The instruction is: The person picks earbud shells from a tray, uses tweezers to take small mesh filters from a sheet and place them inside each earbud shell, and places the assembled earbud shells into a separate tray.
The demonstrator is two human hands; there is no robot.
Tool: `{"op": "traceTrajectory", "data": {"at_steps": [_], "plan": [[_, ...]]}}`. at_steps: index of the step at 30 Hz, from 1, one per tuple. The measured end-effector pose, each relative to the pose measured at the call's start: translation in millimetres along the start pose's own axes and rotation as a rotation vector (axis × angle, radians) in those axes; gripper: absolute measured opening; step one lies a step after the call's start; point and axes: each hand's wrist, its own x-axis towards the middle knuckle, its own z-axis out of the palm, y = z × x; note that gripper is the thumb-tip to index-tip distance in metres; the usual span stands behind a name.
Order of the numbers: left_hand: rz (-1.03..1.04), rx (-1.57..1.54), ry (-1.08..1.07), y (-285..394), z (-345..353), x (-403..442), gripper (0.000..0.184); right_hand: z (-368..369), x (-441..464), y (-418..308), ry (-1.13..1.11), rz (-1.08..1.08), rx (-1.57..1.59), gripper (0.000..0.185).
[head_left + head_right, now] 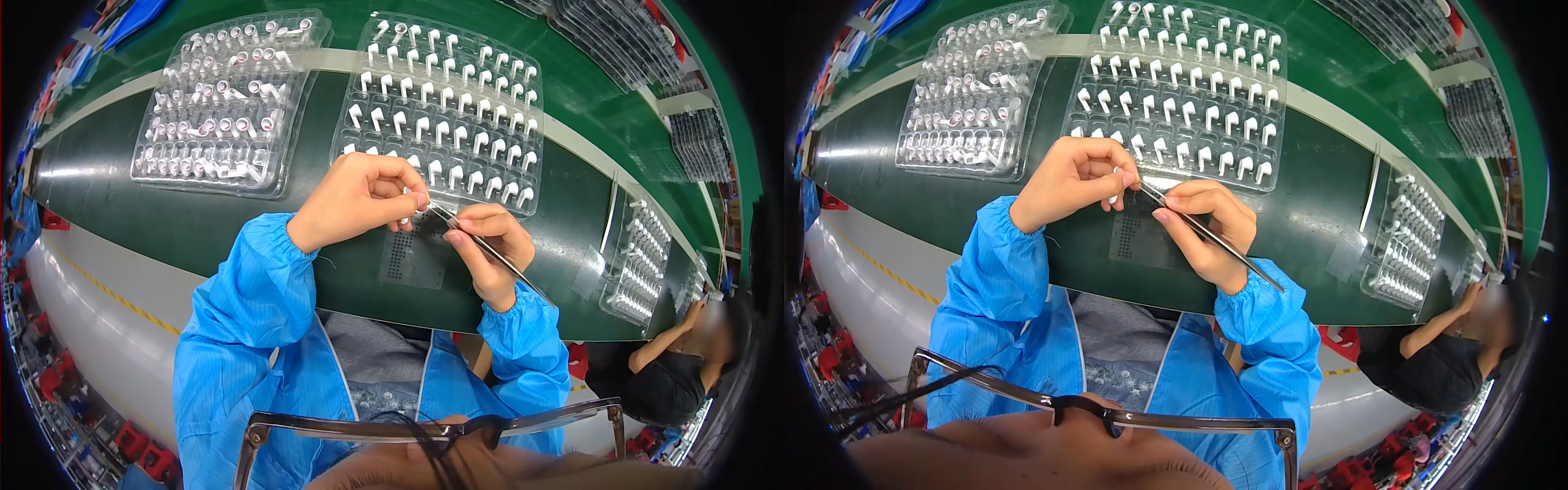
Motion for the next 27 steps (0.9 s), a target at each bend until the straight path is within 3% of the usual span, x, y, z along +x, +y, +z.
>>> {"op": "traceTrajectory", "data": {"at_steps": [27], "plan": [[0.007,0.002,0.005,-0.1,-0.4,0.4,0.008,0.0,-0.2,0.3,0.002,-0.006,-0.008,0.019]]}}
